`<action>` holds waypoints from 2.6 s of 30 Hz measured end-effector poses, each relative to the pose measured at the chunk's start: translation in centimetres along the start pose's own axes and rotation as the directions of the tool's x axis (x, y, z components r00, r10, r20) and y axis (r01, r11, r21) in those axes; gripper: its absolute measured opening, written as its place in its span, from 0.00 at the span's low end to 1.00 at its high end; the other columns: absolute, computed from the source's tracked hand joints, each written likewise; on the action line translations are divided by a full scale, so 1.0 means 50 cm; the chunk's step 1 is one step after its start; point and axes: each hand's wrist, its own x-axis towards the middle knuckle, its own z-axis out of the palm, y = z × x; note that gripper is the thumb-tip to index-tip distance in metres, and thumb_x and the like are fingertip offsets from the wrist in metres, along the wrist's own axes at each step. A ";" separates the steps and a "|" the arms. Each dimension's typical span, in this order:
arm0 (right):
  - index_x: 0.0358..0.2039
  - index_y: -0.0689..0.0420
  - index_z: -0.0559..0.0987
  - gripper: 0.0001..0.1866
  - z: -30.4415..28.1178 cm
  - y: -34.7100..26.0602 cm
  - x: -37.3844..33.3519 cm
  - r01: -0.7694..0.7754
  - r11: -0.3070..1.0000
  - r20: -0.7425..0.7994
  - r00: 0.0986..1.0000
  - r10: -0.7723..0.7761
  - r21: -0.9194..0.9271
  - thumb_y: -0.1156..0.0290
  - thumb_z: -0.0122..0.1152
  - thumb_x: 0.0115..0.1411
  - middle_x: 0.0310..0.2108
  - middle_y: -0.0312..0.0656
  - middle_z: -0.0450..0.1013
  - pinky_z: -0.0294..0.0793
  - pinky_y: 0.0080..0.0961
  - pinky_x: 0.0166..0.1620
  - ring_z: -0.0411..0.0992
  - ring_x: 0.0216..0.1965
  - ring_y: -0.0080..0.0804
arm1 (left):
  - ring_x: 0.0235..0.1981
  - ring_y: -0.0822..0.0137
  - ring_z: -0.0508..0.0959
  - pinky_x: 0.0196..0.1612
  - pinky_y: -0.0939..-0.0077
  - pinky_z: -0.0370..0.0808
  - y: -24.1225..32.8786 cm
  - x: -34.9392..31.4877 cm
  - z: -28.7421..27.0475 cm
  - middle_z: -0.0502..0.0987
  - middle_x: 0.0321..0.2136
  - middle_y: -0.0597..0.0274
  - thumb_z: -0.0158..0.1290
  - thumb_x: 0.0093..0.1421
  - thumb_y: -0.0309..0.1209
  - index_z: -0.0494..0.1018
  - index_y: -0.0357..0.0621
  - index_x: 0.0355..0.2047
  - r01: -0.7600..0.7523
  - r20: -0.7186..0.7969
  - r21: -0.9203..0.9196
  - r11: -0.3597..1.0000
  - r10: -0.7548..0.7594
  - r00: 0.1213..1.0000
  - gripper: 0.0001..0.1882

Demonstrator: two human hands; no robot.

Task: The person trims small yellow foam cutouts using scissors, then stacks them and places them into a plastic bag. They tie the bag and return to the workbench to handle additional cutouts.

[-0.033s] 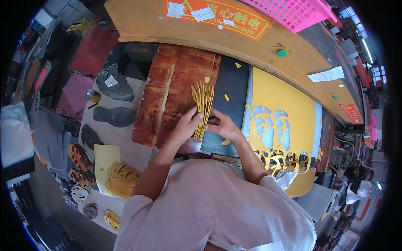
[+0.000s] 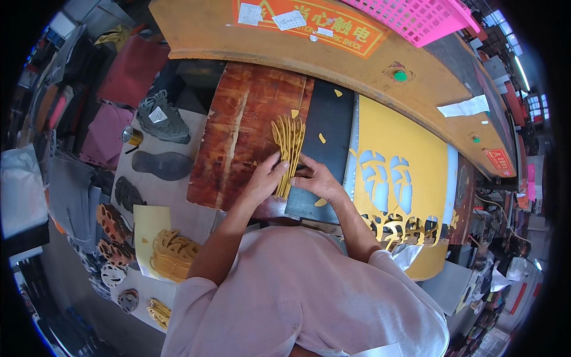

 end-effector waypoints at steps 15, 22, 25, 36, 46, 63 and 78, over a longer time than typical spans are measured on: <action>0.70 0.60 0.65 0.40 0.020 -0.014 -0.005 -0.030 0.995 -0.100 0.995 0.020 -0.094 0.75 0.66 0.57 0.49 0.48 0.79 0.78 0.29 0.53 0.78 0.47 0.29 | 0.55 0.72 0.75 0.59 0.76 0.73 -0.002 0.011 -0.010 0.77 0.56 0.58 0.52 0.72 0.31 0.66 0.31 0.66 0.062 0.050 -0.116 0.991 -0.057 0.997 0.26; 0.67 0.61 0.68 0.38 0.025 -0.006 -0.004 -0.005 0.989 -0.137 0.990 -0.016 -0.147 0.73 0.69 0.56 0.53 0.49 0.77 0.77 0.29 0.55 0.77 0.50 0.30 | 0.54 0.73 0.75 0.58 0.77 0.73 0.003 0.007 -0.011 0.77 0.55 0.58 0.54 0.72 0.32 0.66 0.30 0.66 0.067 0.056 -0.125 0.990 -0.060 0.997 0.27; 0.67 0.61 0.69 0.38 0.035 -0.005 -0.005 0.018 0.986 -0.147 0.988 -0.043 -0.164 0.72 0.70 0.56 0.54 0.50 0.77 0.77 0.29 0.56 0.77 0.51 0.30 | 0.53 0.73 0.75 0.57 0.77 0.73 0.000 0.007 -0.011 0.77 0.55 0.58 0.54 0.71 0.32 0.66 0.30 0.66 0.063 0.059 -0.154 0.986 -0.054 0.997 0.27; 0.67 0.62 0.68 0.37 0.042 -0.020 -0.016 -0.011 0.995 -0.149 0.989 -0.004 -0.101 0.74 0.70 0.58 0.52 0.43 0.77 0.77 0.27 0.55 0.76 0.51 0.26 | 0.50 0.74 0.76 0.54 0.77 0.75 0.006 0.002 -0.019 0.79 0.52 0.59 0.55 0.71 0.33 0.69 0.30 0.64 0.045 0.052 -0.114 0.992 -0.039 0.998 0.25; 0.66 0.60 0.69 0.37 0.081 -0.035 -0.014 -0.086 0.959 -0.292 0.956 0.003 -0.270 0.69 0.71 0.56 0.47 0.44 0.79 0.78 0.28 0.52 0.78 0.47 0.27 | 0.47 0.75 0.77 0.50 0.77 0.76 0.002 0.014 -0.008 0.81 0.49 0.59 0.54 0.71 0.33 0.72 0.31 0.61 0.074 -0.036 -0.108 0.991 -0.078 0.996 0.23; 0.47 0.63 0.82 0.15 -0.094 -0.036 0.017 0.032 0.888 -0.257 0.952 -0.168 -0.459 0.69 0.63 0.63 0.40 0.40 0.82 0.79 0.27 0.46 0.78 0.41 0.26 | 0.45 0.54 0.85 0.48 0.64 0.79 -0.115 -0.218 0.098 0.84 0.42 0.46 0.52 0.70 0.39 0.79 0.40 0.50 0.076 -0.448 0.076 0.994 -0.034 0.894 0.17; 0.54 0.64 0.78 0.21 0.265 -0.032 -0.125 0.076 0.996 0.329 0.940 -0.090 0.055 0.78 0.68 0.60 0.47 0.42 0.80 0.79 0.25 0.49 0.79 0.43 0.26 | 0.42 0.70 0.81 0.46 0.74 0.79 -0.157 -0.546 0.155 0.82 0.45 0.58 0.51 0.73 0.35 0.74 0.34 0.58 -0.121 -0.736 -0.391 0.913 -0.231 0.637 0.20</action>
